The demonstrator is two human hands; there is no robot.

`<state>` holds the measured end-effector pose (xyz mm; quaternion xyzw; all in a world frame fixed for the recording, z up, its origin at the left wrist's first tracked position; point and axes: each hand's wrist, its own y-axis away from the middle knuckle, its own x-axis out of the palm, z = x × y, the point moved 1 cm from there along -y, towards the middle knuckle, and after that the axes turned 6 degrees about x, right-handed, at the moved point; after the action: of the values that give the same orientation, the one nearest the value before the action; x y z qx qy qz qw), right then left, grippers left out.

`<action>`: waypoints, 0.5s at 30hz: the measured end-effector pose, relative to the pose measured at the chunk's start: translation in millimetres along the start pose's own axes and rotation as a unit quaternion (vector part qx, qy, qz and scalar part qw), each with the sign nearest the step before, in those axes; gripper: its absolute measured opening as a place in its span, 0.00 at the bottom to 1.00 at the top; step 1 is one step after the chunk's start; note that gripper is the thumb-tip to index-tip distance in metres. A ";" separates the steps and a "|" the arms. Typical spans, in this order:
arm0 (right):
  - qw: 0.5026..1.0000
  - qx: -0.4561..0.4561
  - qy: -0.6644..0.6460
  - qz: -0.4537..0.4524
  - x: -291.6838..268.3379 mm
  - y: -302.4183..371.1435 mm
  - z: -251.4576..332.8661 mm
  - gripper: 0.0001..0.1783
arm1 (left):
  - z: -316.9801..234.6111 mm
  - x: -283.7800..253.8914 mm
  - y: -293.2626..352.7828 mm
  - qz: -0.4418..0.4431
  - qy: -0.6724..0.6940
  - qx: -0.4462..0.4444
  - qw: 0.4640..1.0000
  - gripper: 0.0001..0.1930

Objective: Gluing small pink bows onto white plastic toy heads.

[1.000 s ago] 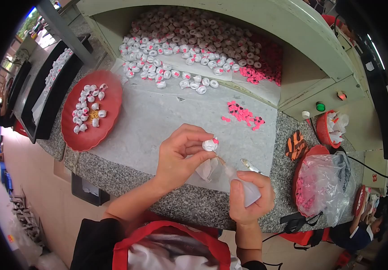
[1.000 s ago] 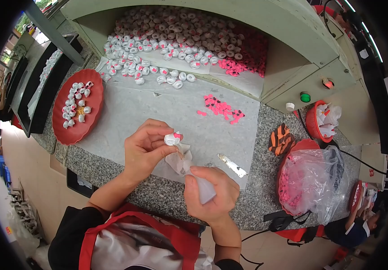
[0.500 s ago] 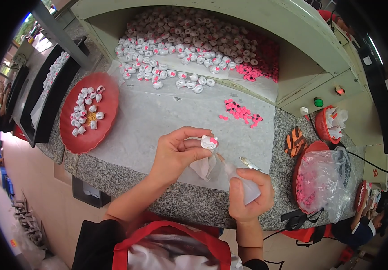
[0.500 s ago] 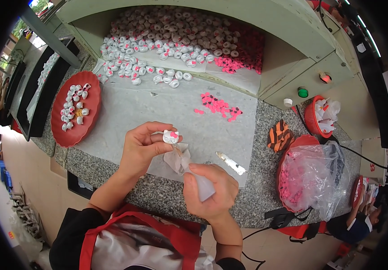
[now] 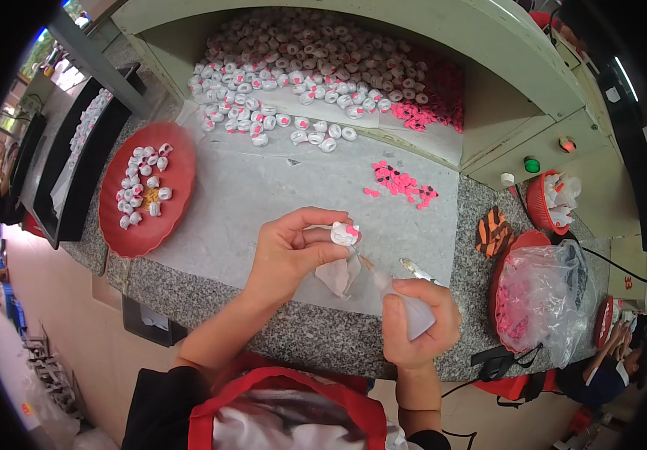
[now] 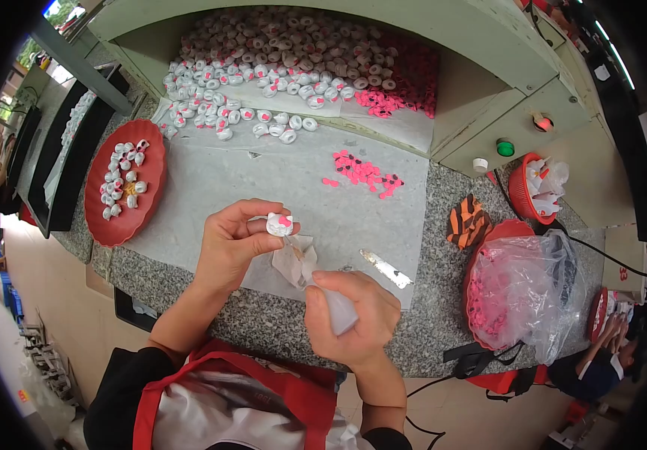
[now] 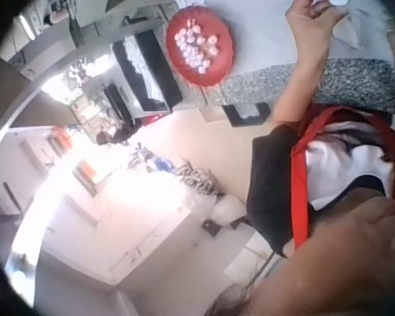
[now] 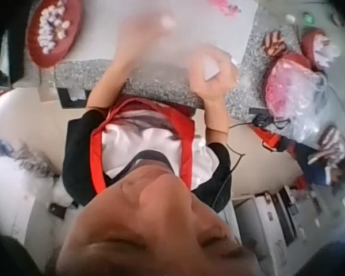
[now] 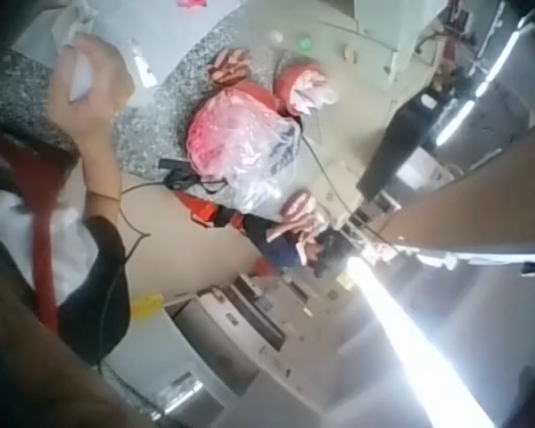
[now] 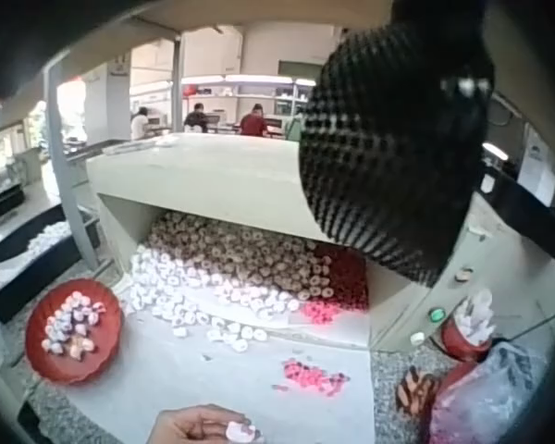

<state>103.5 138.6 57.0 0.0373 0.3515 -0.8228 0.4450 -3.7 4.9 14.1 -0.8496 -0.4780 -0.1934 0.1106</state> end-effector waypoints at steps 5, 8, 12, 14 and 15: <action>1.000 0.015 -0.008 -0.002 4.2 -2.2 2.8 0.11 | -0.5 0.7 0.8 0.015 0.004 0.003 1.000 0.18; 0.975 0.209 -0.061 -0.042 6.3 -4.9 -6.2 0.10 | -3.7 -4.5 -1.1 -0.001 -0.008 0.015 1.000 0.18; 0.872 0.432 -0.230 0.023 8.6 -31.9 -58.1 0.12 | -7.9 -13.9 -10.0 -0.077 -0.017 0.067 0.995 0.17; 0.937 0.338 -0.076 0.054 34.1 -37.9 -86.1 0.12 | -11.6 -10.7 -7.4 -0.078 -0.013 0.075 0.994 0.16; 0.958 0.262 0.084 0.077 45.5 -45.1 -93.7 0.12 | -12.3 -10.6 -6.2 -0.078 0.001 0.080 0.994 0.16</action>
<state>18.4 179.9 -5.7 0.2484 0.1558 -0.8432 0.4507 -16.7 -4.6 20.6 -0.7978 -0.5569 -0.1639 0.1629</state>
